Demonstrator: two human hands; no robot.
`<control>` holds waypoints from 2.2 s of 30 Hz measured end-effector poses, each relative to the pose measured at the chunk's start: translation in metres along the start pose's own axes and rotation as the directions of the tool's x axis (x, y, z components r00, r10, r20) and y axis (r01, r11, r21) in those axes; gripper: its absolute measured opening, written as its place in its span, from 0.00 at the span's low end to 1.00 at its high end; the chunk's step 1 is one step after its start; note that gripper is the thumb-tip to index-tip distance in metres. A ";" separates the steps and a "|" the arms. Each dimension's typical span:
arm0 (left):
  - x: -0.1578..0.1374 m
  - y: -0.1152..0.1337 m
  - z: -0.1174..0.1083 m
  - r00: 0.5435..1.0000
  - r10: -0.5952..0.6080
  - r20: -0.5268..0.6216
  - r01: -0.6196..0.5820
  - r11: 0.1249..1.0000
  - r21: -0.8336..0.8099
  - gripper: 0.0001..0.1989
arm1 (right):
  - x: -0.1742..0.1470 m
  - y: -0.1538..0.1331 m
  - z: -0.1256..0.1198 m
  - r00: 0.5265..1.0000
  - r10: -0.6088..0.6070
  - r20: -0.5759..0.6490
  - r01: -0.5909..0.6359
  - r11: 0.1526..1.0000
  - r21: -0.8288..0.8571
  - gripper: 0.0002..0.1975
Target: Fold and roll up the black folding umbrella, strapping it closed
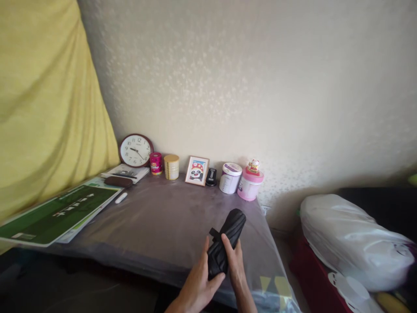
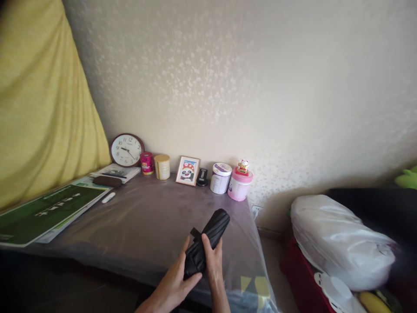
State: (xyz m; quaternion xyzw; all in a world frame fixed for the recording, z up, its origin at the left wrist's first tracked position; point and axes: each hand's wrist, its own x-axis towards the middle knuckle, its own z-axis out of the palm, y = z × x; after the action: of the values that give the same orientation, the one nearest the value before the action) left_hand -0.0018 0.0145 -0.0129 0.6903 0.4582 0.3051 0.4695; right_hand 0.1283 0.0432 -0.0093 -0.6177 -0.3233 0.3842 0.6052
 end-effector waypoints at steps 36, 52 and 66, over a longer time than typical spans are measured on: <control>0.010 0.001 -0.001 0.998 -0.055 -0.018 0.048 0.627 0.777 0.39 | 0.015 0.006 -0.012 0.932 -0.178 0.317 0.182 0.983 0.017 0.15; 0.002 -0.012 -0.005 0.999 -0.045 -0.020 0.046 0.708 0.705 0.39 | 0.033 0.002 0.012 0.920 -0.281 0.274 0.368 0.859 -0.356 0.07; -0.021 -0.021 -0.017 0.998 -0.063 0.012 0.042 0.790 0.612 0.41 | 0.035 -0.001 -0.014 0.982 -0.177 0.061 0.176 0.984 0.024 0.16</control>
State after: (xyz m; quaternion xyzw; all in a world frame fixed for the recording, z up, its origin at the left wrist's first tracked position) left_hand -0.0320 0.0046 -0.0255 0.7968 0.5436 0.1166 0.2366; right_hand 0.1576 0.0670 -0.0119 -0.5685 -0.3922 0.3513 0.6321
